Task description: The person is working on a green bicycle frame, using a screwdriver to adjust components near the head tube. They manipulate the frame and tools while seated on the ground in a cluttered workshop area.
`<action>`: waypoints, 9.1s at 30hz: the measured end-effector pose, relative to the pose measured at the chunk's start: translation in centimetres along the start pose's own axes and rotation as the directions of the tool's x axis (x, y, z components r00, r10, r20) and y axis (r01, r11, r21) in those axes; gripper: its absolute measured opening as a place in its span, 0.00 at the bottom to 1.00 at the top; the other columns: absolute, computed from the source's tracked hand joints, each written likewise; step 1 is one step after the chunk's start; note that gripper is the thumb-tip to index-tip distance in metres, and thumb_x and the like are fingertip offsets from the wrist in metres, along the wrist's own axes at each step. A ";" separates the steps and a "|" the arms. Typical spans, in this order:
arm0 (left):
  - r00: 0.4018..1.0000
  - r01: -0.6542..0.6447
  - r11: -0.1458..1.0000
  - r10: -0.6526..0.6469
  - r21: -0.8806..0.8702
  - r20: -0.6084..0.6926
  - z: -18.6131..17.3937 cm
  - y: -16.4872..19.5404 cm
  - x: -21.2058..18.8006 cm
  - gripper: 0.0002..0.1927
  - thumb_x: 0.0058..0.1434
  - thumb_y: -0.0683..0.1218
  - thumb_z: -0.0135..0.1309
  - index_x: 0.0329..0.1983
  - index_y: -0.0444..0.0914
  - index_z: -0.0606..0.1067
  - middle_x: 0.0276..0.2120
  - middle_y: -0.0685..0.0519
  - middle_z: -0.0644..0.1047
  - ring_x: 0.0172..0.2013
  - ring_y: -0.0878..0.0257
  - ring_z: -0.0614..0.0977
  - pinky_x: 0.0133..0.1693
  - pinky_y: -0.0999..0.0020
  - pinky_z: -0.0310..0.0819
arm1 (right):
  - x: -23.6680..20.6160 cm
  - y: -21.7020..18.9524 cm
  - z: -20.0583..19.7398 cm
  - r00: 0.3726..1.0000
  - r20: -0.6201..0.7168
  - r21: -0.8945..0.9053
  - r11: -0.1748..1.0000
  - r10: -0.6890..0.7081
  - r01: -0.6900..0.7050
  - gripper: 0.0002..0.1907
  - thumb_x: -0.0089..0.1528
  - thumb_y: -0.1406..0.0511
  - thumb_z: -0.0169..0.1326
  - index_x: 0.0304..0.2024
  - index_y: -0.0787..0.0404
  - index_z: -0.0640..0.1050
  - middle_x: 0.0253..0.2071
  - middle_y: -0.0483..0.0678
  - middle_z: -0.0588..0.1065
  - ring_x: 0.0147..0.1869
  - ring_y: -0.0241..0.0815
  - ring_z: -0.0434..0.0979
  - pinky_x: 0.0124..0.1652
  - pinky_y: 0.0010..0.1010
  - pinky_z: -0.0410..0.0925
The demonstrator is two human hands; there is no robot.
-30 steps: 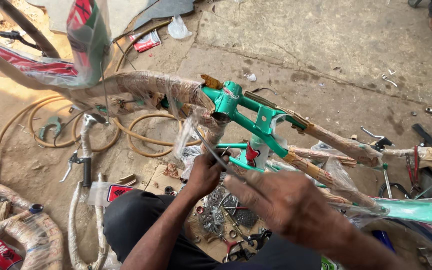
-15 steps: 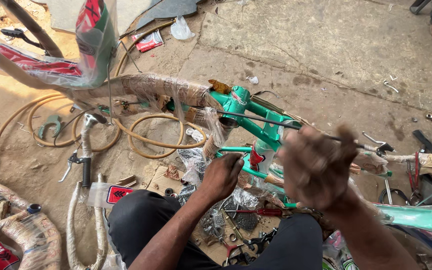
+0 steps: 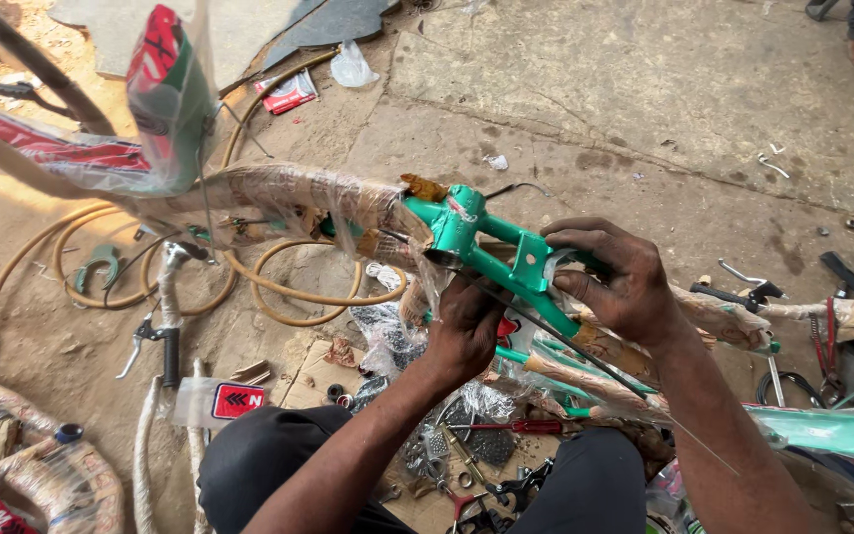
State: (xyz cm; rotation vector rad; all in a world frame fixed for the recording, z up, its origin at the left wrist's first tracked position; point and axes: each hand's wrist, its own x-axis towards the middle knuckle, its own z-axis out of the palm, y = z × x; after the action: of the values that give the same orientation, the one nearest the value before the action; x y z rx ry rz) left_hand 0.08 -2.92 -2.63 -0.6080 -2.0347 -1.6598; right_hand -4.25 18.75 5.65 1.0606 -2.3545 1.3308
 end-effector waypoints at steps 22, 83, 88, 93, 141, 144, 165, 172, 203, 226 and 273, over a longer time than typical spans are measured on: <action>0.960 0.224 0.949 -0.254 -0.224 -0.119 2.4 2.7 -1.4 0.06 0.68 0.35 0.53 0.46 0.32 0.79 0.42 0.46 0.76 0.40 0.57 0.80 0.38 0.63 0.75 | -0.3 2.7 0.4 0.993 0.024 -0.010 0.993 0.116 -0.116 0.23 0.55 0.66 0.68 0.53 0.63 0.81 0.47 0.50 0.82 0.48 0.38 0.84 0.46 0.27 0.78; 0.894 0.437 0.745 -0.422 -0.504 0.152 0.9 -0.1 -1.7 0.09 0.72 0.41 0.54 0.53 0.33 0.76 0.43 0.53 0.81 0.44 0.67 0.78 0.47 0.70 0.74 | -0.6 3.0 0.7 0.995 -0.016 0.025 0.995 0.096 -0.095 0.22 0.57 0.67 0.68 0.53 0.63 0.80 0.47 0.51 0.81 0.48 0.38 0.84 0.46 0.27 0.78; 0.727 0.649 0.549 -0.652 -0.528 0.215 1.3 -1.0 -1.7 0.09 0.72 0.40 0.57 0.51 0.30 0.80 0.32 0.49 0.74 0.30 0.62 0.68 0.31 0.67 0.61 | -0.8 3.0 0.8 0.991 -0.011 0.038 0.991 0.131 -0.131 0.22 0.57 0.67 0.68 0.53 0.63 0.80 0.47 0.51 0.81 0.49 0.38 0.84 0.46 0.28 0.78; 0.901 0.420 0.790 -0.422 -0.447 0.102 2.2 -1.8 -1.6 0.06 0.69 0.42 0.54 0.47 0.36 0.76 0.39 0.55 0.80 0.40 0.68 0.80 0.41 0.69 0.77 | -0.8 2.9 0.9 0.996 -0.012 0.008 0.996 0.084 -0.084 0.21 0.58 0.67 0.68 0.54 0.63 0.80 0.48 0.52 0.81 0.52 0.40 0.83 0.49 0.29 0.78; 0.707 0.609 0.464 -0.686 -0.644 0.174 0.7 1.8 0.3 0.03 0.64 0.37 0.57 0.37 0.34 0.81 0.31 0.53 0.81 0.29 0.68 0.77 0.33 0.71 0.72 | -0.8 2.9 0.7 0.997 -0.033 -0.018 0.998 0.063 -0.064 0.21 0.58 0.65 0.68 0.52 0.64 0.80 0.48 0.52 0.81 0.49 0.39 0.84 0.46 0.27 0.78; 0.713 0.576 0.410 -0.675 -0.707 0.190 0.8 1.7 0.3 0.04 0.61 0.36 0.58 0.39 0.34 0.81 0.31 0.52 0.81 0.28 0.67 0.78 0.33 0.70 0.73 | -0.8 2.9 0.7 0.998 -0.036 0.002 0.998 0.057 -0.057 0.20 0.58 0.66 0.68 0.52 0.64 0.80 0.47 0.52 0.81 0.49 0.39 0.84 0.46 0.27 0.77; 0.831 0.550 0.802 -0.496 -0.232 0.252 -0.5 1.6 0.9 0.07 0.66 0.40 0.55 0.43 0.32 0.79 0.33 0.52 0.83 0.34 0.65 0.83 0.37 0.66 0.81 | -0.7 3.6 0.9 1.000 -0.028 -0.046 0.999 -0.003 0.002 0.20 0.61 0.62 0.64 0.52 0.66 0.80 0.46 0.54 0.81 0.50 0.42 0.84 0.46 0.29 0.77; 0.834 0.511 0.676 -0.539 -0.530 0.117 0.5 0.8 0.0 0.07 0.70 0.42 0.55 0.40 0.32 0.79 0.27 0.53 0.77 0.26 0.69 0.73 0.28 0.71 0.66 | -0.7 3.6 1.0 0.999 -0.028 -0.012 1.000 0.025 -0.025 0.20 0.61 0.62 0.64 0.53 0.66 0.79 0.46 0.53 0.81 0.48 0.40 0.84 0.44 0.28 0.77; 0.985 -0.163 0.975 0.151 0.151 0.084 0.0 2.2 1.3 0.08 0.69 0.34 0.48 0.45 0.35 0.78 0.37 0.45 0.79 0.39 0.50 0.79 0.40 0.59 0.75 | -0.7 2.9 0.7 0.999 -0.034 -0.040 0.999 0.031 -0.032 0.21 0.59 0.63 0.66 0.52 0.64 0.80 0.45 0.52 0.82 0.46 0.40 0.85 0.43 0.28 0.78; 0.982 0.177 0.984 -0.174 -0.034 0.074 -0.4 4.5 1.6 0.05 0.68 0.39 0.53 0.40 0.31 0.78 0.32 0.47 0.78 0.32 0.62 0.78 0.31 0.68 0.73 | -0.6 2.7 0.8 0.998 -0.033 -0.033 0.998 0.047 -0.048 0.21 0.59 0.63 0.66 0.53 0.64 0.80 0.46 0.52 0.82 0.48 0.40 0.84 0.45 0.28 0.78; 0.983 -0.167 0.930 0.130 0.329 0.131 0.0 -1.0 -0.7 0.22 0.62 0.33 0.52 0.61 0.34 0.71 0.42 0.42 0.75 0.35 0.48 0.80 0.32 0.56 0.75 | -0.7 2.6 1.0 0.999 -0.033 -0.081 0.997 0.009 -0.012 0.20 0.61 0.61 0.64 0.53 0.64 0.79 0.44 0.52 0.80 0.47 0.42 0.84 0.44 0.31 0.78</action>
State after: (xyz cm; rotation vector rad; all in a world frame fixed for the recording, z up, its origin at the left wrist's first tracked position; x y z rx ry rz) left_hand 0.11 -3.11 -3.83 -0.7193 -2.2218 -1.1753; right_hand -5.41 19.13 3.03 0.9975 -2.3719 1.2352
